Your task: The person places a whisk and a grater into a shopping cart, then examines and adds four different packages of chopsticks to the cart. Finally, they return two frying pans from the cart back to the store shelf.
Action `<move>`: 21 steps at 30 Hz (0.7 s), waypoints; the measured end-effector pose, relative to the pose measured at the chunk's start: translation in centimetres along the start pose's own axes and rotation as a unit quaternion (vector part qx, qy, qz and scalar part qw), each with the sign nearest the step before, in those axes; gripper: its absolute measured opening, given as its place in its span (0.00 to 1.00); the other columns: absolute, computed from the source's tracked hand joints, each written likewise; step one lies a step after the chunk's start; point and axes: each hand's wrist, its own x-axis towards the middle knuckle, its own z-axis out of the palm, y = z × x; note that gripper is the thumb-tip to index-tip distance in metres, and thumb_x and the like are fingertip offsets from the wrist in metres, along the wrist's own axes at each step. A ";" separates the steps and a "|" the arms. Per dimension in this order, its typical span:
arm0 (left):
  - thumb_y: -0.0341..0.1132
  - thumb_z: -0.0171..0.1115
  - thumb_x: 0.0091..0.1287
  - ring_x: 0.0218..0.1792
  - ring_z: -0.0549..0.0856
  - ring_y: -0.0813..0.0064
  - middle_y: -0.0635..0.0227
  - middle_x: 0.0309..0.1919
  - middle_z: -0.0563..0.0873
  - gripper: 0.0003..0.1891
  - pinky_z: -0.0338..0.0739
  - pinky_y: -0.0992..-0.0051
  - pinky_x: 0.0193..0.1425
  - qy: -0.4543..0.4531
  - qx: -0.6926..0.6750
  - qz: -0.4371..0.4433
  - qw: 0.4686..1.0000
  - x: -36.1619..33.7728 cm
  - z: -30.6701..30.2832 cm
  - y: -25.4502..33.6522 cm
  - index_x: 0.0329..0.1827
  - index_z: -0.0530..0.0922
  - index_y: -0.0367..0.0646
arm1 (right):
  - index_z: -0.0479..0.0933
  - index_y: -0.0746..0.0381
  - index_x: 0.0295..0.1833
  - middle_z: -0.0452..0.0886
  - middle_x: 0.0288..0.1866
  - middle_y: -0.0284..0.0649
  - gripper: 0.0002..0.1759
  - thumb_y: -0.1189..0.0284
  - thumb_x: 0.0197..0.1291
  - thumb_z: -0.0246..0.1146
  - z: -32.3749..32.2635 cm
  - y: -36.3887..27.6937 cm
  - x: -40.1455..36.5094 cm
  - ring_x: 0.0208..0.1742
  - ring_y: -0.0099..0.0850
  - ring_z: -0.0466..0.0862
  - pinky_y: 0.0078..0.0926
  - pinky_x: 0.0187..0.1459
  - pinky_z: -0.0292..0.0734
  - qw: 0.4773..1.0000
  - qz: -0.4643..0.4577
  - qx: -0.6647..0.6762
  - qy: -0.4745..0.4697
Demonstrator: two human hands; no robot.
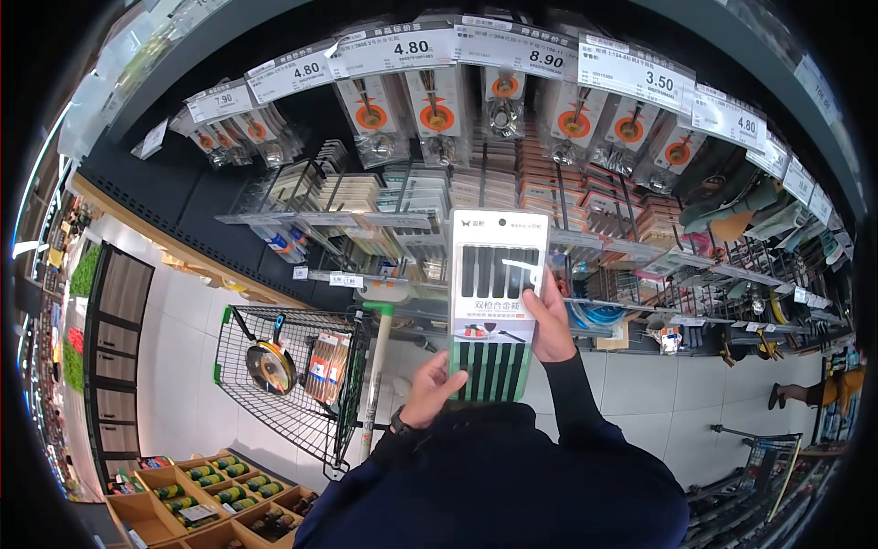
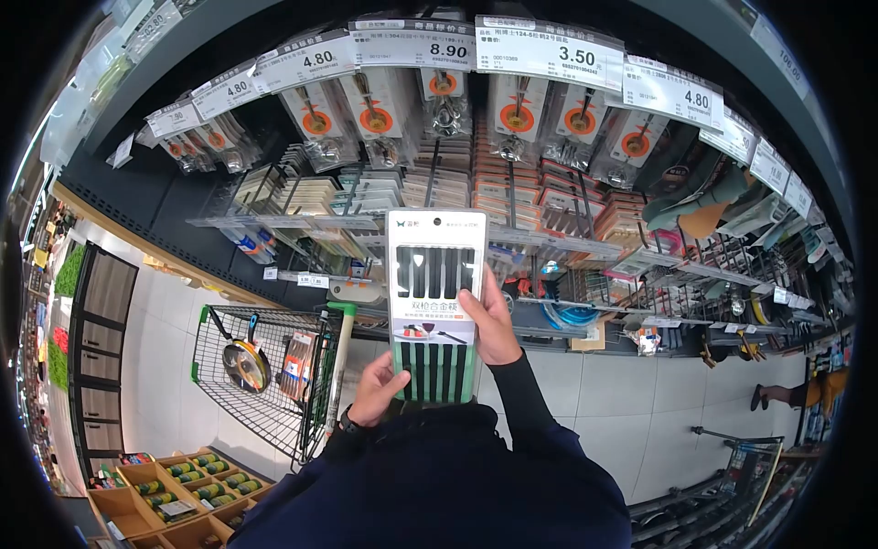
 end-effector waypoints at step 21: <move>0.25 0.56 0.73 0.61 0.77 0.79 0.65 0.62 0.79 0.23 0.68 0.75 0.67 0.011 -0.054 0.004 0.998 -0.1 1.1 0.2 0.71 0.65 0.35 | 0.49 0.63 0.79 0.67 0.72 0.42 0.36 0.78 0.70 0.55 0.4 -0.8 0.2 0.69 0.27 0.71 0.28 0.67 0.68 1.000 -0.018 0.007 -0.015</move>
